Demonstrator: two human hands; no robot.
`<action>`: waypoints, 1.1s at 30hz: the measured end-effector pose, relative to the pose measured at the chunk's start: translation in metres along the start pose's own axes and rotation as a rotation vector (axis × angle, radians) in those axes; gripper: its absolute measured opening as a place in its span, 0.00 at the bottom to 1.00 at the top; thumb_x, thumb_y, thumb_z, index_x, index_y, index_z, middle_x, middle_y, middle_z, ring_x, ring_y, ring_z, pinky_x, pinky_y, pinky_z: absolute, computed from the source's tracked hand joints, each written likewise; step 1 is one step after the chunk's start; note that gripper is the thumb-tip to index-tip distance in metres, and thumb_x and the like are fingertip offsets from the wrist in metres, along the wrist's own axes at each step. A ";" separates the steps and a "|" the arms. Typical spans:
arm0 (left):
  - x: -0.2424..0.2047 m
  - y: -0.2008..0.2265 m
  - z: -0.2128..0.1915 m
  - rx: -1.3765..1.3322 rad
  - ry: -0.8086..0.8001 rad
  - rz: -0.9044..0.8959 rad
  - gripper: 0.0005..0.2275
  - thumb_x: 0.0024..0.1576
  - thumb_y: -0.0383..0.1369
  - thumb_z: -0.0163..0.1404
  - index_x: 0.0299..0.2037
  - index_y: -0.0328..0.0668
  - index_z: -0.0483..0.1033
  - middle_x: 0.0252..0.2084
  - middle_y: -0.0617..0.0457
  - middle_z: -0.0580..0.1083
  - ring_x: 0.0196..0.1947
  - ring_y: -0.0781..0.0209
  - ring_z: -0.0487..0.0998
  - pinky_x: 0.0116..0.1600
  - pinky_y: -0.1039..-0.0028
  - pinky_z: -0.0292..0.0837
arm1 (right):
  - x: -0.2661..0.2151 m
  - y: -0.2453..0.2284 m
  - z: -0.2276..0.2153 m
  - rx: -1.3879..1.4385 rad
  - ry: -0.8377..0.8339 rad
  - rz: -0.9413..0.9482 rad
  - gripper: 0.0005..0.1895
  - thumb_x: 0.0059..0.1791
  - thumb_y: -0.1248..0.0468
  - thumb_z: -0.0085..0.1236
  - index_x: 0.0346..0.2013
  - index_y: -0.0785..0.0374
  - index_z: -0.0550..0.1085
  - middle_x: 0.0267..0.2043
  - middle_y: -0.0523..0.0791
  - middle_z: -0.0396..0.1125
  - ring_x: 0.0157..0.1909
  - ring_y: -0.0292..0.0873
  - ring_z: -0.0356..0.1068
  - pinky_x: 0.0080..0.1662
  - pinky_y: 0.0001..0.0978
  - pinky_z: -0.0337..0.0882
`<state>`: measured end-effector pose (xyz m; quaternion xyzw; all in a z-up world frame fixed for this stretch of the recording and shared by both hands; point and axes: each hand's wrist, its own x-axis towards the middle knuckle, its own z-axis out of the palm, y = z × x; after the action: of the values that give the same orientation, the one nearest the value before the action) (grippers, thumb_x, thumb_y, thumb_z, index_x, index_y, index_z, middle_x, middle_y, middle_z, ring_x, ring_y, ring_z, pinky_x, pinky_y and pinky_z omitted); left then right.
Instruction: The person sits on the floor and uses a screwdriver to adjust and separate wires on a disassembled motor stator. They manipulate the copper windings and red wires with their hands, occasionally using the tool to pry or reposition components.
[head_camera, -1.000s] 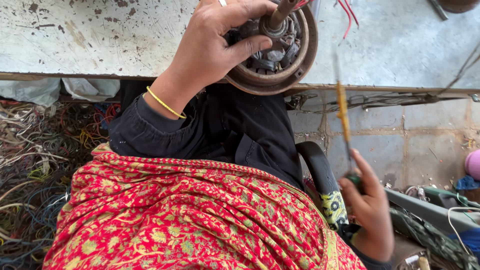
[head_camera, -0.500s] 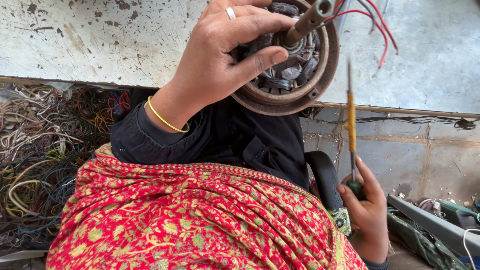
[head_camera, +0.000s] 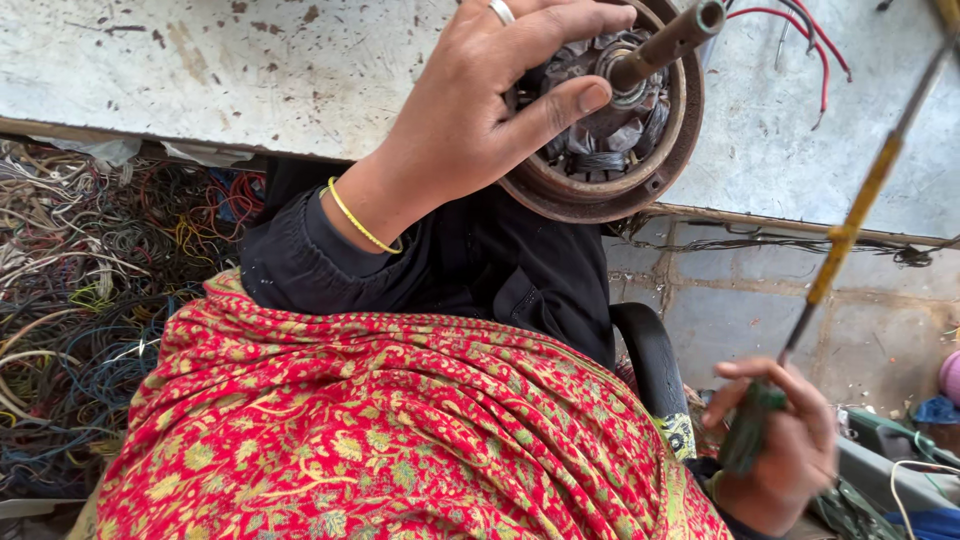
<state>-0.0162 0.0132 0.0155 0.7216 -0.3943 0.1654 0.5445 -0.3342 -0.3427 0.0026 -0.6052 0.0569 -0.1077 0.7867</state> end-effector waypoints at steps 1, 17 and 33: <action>0.000 -0.001 0.001 0.004 0.004 0.001 0.14 0.72 0.39 0.52 0.63 0.44 0.72 0.61 0.52 0.74 0.62 0.53 0.71 0.68 0.65 0.62 | -0.005 -0.004 -0.003 0.085 0.018 -0.048 0.24 0.60 0.59 0.40 0.66 0.69 0.69 0.57 0.70 0.67 0.41 0.58 0.76 0.33 0.39 0.80; -0.003 -0.012 0.008 0.084 -0.017 0.072 0.26 0.61 0.45 0.65 0.66 0.45 0.73 0.64 0.51 0.74 0.67 0.50 0.67 0.73 0.57 0.58 | -0.025 -0.020 -0.101 -0.329 0.286 -0.773 0.21 0.64 0.53 0.46 0.49 0.73 0.62 0.27 0.53 0.67 0.25 0.44 0.67 0.33 0.32 0.68; -0.003 -0.019 0.015 0.120 -0.031 0.044 0.28 0.57 0.41 0.69 0.66 0.51 0.74 0.65 0.53 0.74 0.73 0.49 0.60 0.76 0.54 0.53 | 0.038 -0.031 0.067 -0.822 -0.034 -0.681 0.13 0.61 0.63 0.56 0.45 0.75 0.73 0.37 0.62 0.73 0.36 0.51 0.79 0.37 0.29 0.78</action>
<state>-0.0071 0.0030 -0.0042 0.7466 -0.4077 0.1897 0.4903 -0.2859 -0.2959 0.0516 -0.8494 -0.1179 -0.3159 0.4061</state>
